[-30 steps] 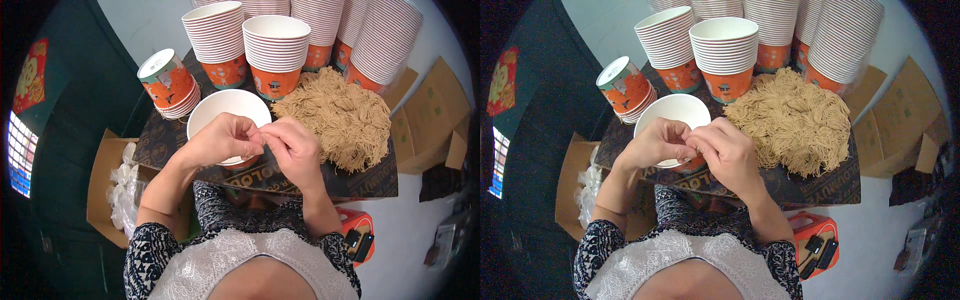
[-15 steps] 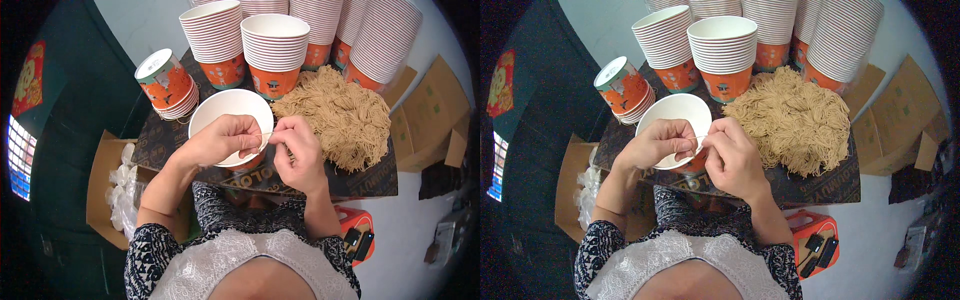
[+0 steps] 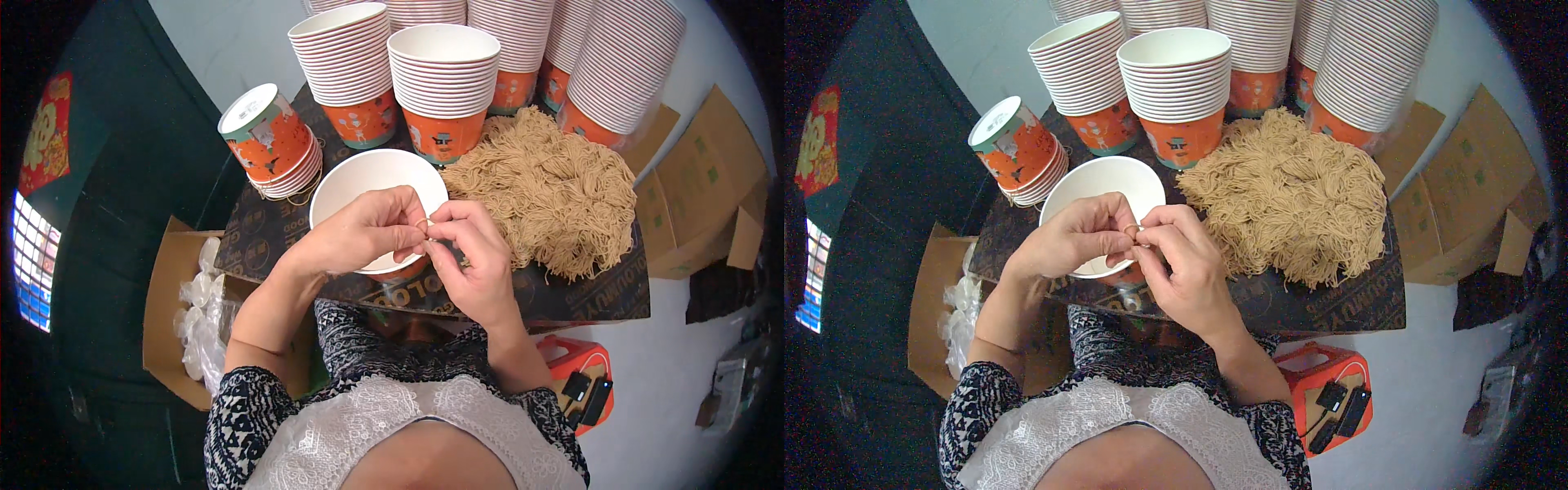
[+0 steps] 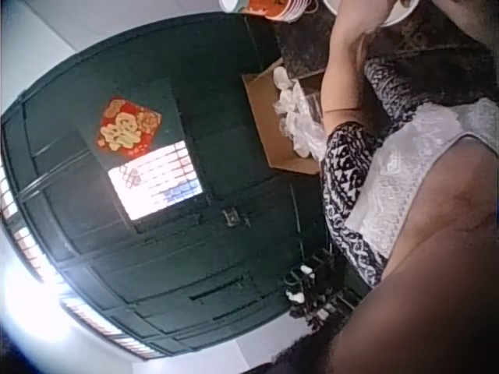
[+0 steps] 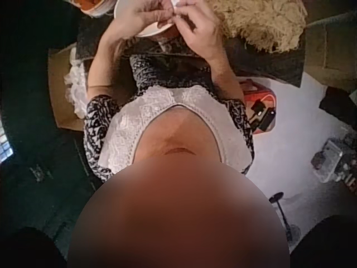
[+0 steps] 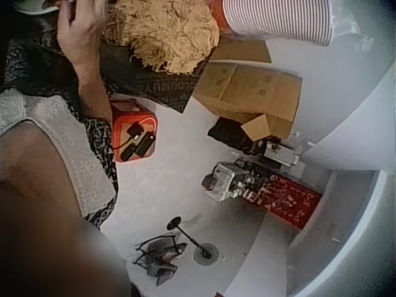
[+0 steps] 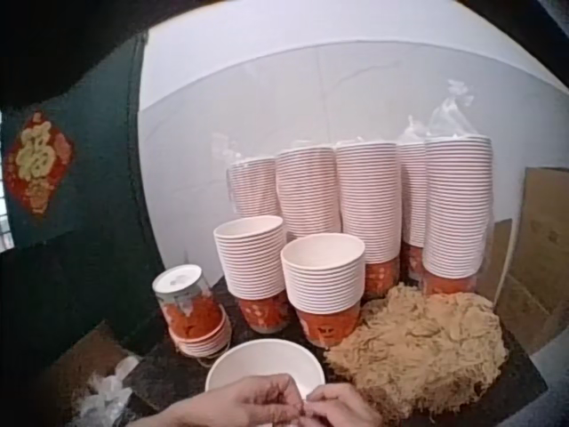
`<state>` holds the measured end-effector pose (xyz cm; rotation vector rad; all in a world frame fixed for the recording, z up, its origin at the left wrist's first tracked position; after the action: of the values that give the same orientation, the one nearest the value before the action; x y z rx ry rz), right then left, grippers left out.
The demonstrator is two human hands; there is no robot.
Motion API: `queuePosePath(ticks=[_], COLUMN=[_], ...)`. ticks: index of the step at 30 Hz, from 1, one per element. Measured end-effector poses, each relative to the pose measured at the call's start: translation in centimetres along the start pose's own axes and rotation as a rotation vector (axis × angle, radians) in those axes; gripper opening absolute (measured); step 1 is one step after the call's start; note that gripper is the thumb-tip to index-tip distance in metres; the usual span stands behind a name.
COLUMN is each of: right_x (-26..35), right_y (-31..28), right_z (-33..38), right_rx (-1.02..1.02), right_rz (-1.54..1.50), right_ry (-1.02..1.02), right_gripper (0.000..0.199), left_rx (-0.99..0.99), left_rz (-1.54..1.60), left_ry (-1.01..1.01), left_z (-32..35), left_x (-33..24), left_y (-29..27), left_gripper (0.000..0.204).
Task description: Attaching thin rope handles to paper cups in a packaging setting.
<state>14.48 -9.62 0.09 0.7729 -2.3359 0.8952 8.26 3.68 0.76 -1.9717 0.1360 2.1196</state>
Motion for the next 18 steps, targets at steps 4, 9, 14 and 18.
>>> queuePosePath(ticks=[4,9,14,18], right_x=[0.1,-0.4,-0.4,-0.1], right_y=[0.0,0.7,0.8,1.1], right_z=[0.1,0.3,0.3,0.5], right_rx=[-0.032,-0.047,-0.042,-0.041], right_rz=[0.041,0.043,0.032,0.000], right_ry=[-0.032,0.027,0.048,0.054], right_gripper=[0.014,0.012,0.015,0.014], left_rx=[0.015,0.012,0.002,0.022], left_rz=[-0.025,-0.038,-0.008,0.078], left_ry=[-0.003,-0.052,-0.063,-0.083], left_z=[-0.1,0.0,0.0,-0.2], left_x=[-0.5,-0.7,-0.8,-0.4], left_y=[0.0,0.2,0.1,-0.1], left_gripper=[0.009,0.005,0.004,0.004])
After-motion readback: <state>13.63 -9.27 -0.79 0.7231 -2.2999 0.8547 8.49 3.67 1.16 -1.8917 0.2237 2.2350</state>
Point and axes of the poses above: each hand's wrist, its own z-axis away from the middle knuckle, its own y-axis out of the palm, x = y × z, the point moved 6 cm from there along -z, towards the middle knuckle, and after that the axes turned 15 degrees about x, right-handed, at the moved point
